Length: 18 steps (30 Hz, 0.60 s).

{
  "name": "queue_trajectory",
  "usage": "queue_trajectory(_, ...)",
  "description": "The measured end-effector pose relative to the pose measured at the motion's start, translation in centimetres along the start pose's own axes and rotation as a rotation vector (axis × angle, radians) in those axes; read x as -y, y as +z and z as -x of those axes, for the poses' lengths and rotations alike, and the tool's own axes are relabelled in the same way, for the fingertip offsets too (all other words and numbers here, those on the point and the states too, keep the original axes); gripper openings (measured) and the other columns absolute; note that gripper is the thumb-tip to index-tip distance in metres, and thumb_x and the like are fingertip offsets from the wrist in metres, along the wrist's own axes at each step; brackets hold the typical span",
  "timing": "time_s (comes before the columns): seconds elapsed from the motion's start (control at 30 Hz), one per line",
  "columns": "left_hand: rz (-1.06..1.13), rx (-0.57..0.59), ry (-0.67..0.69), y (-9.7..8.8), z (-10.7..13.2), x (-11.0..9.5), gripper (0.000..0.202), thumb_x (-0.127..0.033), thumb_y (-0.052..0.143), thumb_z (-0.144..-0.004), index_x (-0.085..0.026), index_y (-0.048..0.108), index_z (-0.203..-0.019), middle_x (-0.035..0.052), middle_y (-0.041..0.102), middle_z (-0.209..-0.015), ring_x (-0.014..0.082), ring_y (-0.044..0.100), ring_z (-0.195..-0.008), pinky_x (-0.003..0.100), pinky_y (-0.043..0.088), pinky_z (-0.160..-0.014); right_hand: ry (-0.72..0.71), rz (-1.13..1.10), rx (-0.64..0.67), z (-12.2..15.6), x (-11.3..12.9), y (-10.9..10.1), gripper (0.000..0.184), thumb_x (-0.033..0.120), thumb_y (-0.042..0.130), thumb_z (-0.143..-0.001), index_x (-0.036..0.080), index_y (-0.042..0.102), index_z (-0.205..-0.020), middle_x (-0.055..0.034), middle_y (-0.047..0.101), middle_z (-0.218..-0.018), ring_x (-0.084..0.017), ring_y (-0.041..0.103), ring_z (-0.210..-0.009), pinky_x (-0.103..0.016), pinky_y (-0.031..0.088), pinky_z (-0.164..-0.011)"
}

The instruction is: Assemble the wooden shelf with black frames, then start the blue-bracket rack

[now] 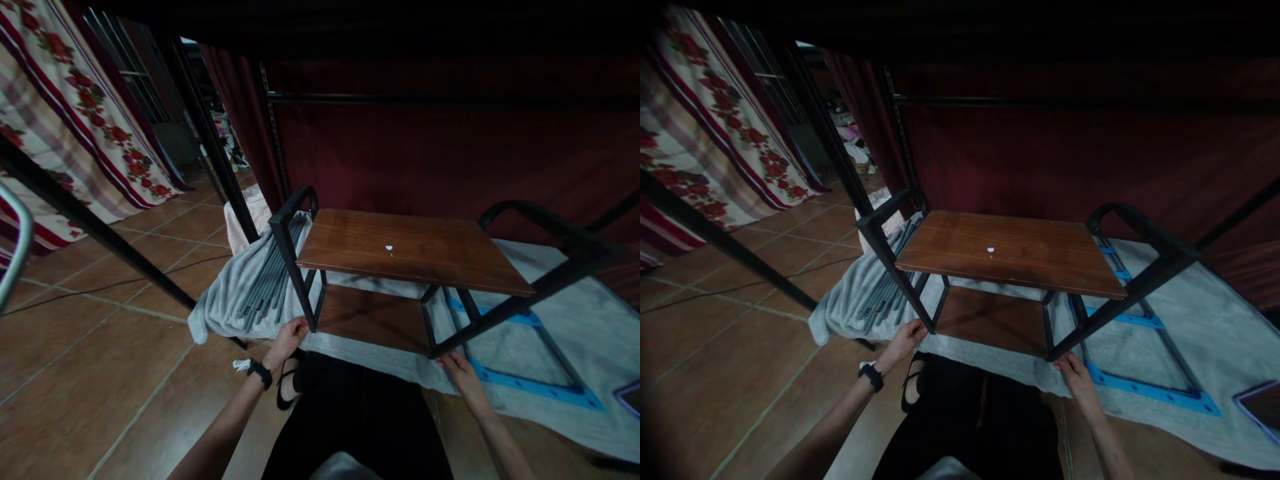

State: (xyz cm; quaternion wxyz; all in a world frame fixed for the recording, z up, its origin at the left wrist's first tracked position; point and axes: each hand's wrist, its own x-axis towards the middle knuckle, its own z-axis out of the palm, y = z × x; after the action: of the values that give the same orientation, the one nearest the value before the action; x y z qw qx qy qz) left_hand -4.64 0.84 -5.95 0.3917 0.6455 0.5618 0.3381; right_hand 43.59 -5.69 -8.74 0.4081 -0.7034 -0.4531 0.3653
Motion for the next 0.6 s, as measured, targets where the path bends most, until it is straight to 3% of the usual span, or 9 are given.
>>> queue_trajectory(0.27,-0.349,0.036,0.165,-0.43,0.58,-0.26,0.025,-0.030,0.040,-0.098,-0.018,0.062,-0.093,0.0080,0.066,-0.094,0.0194,0.063,-0.088,0.033,0.049,-0.086,-0.036,0.037,0.016,0.43,-0.95,-0.30,0.035,0.058,0.059,-0.073,0.024,0.063,-0.075,-0.0027,0.068,-0.076,-0.022,0.063,-0.077,-0.033,0.051,-0.070)
queue_trajectory(0.6,-0.486,0.057,0.263,-0.71,0.94,-0.47,0.027,-0.030,0.041,-0.100,-0.018,0.063,-0.108,0.0089,0.066,-0.106,0.0210,0.064,-0.101,0.036,0.051,-0.095,-0.016,0.101,0.038,0.14,-0.99,-0.63,0.033,0.057,0.060,-0.072,0.025,0.064,-0.077,-0.0042,0.068,-0.077,-0.025,0.063,-0.077,-0.036,0.051,-0.073)
